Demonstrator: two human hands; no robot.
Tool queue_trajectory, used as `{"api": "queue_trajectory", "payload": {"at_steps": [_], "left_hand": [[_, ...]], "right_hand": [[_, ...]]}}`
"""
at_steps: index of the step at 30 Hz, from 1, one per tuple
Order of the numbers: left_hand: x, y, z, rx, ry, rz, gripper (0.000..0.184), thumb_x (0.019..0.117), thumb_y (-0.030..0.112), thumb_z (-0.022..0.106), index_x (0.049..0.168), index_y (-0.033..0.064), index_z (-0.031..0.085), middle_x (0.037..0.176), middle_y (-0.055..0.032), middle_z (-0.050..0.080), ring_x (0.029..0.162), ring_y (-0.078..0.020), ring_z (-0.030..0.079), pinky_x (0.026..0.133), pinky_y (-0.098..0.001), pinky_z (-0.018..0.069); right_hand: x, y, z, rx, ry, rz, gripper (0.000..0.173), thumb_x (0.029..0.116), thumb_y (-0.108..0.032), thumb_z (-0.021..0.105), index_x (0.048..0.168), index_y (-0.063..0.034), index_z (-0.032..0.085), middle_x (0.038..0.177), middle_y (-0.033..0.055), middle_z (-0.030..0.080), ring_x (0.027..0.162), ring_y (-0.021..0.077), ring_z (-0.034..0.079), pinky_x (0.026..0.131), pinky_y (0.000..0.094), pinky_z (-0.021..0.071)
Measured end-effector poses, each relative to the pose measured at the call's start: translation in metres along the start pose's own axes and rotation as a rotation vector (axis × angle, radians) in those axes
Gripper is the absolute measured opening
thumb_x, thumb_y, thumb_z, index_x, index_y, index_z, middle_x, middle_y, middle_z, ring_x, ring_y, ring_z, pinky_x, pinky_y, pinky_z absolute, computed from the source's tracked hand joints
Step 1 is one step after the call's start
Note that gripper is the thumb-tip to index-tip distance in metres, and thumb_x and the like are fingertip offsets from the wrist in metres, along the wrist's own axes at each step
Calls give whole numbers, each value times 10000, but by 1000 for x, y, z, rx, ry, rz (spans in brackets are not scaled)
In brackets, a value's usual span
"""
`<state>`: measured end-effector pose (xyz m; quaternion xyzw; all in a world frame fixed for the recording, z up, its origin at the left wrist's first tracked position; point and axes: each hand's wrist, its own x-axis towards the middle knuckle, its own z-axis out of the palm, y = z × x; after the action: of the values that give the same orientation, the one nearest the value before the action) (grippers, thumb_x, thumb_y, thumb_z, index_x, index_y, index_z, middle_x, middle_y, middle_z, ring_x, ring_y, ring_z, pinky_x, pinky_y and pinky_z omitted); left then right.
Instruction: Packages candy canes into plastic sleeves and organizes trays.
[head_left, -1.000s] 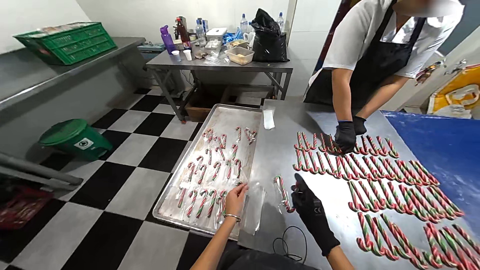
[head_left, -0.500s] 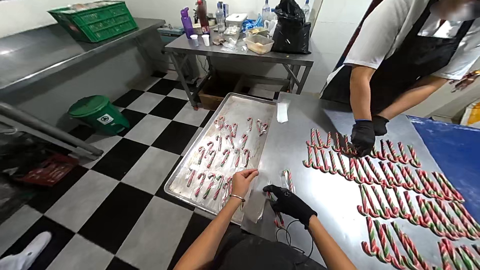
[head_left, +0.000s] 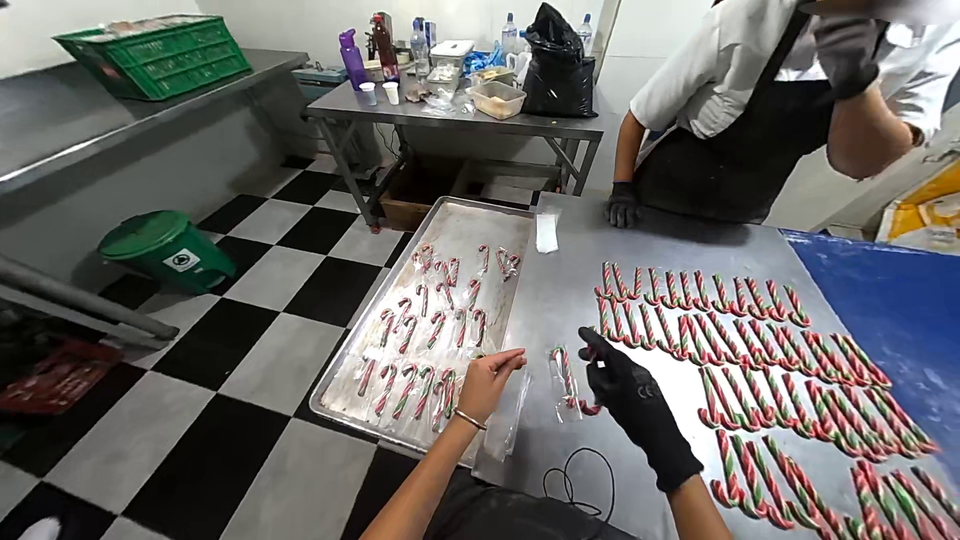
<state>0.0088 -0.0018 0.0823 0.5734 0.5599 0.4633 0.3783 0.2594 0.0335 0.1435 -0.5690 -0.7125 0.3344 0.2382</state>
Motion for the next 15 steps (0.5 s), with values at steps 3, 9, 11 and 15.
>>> {"api": "queue_trajectory", "payload": {"at_steps": [3, 9, 11, 15], "left_hand": [[3, -6, 2, -143, 81, -178, 175, 947, 133, 730, 1058, 9, 782, 912, -50, 790, 828, -85, 754, 848, -257, 618], [4, 5, 3, -204, 75, -195, 165, 961, 113, 708, 1062, -6, 760, 897, -51, 780, 808, -93, 746, 823, -258, 617], [4, 11, 3, -192, 47, -185, 255, 977, 136, 692, 1178, -16, 732, 991, -67, 786, 881, -99, 754, 872, -261, 610], [1, 17, 2, -167, 32, -187, 263, 985, 209, 696, 1163, 24, 758, 1046, -52, 788, 937, -84, 748, 912, -257, 591]], "right_hand": [[11, 44, 7, -270, -154, 256, 510, 983, -154, 581, 1487, -221, 533, 1334, 212, 600, 1079, 407, 656, 904, 623, 519], [22, 73, 26, -440, -324, 298, 530, 978, -192, 591, 1501, -178, 508, 1367, 195, 613, 1294, 379, 568, 1069, 572, 442], [23, 75, 26, -440, -343, 297, 519, 978, -200, 598, 1490, -169, 517, 1369, 191, 613, 1307, 376, 557, 1083, 570, 428], [15, 70, 19, -192, -185, 243, 522, 988, -170, 569, 1506, -187, 510, 1313, 174, 640, 1159, 342, 641, 984, 550, 507]]}}
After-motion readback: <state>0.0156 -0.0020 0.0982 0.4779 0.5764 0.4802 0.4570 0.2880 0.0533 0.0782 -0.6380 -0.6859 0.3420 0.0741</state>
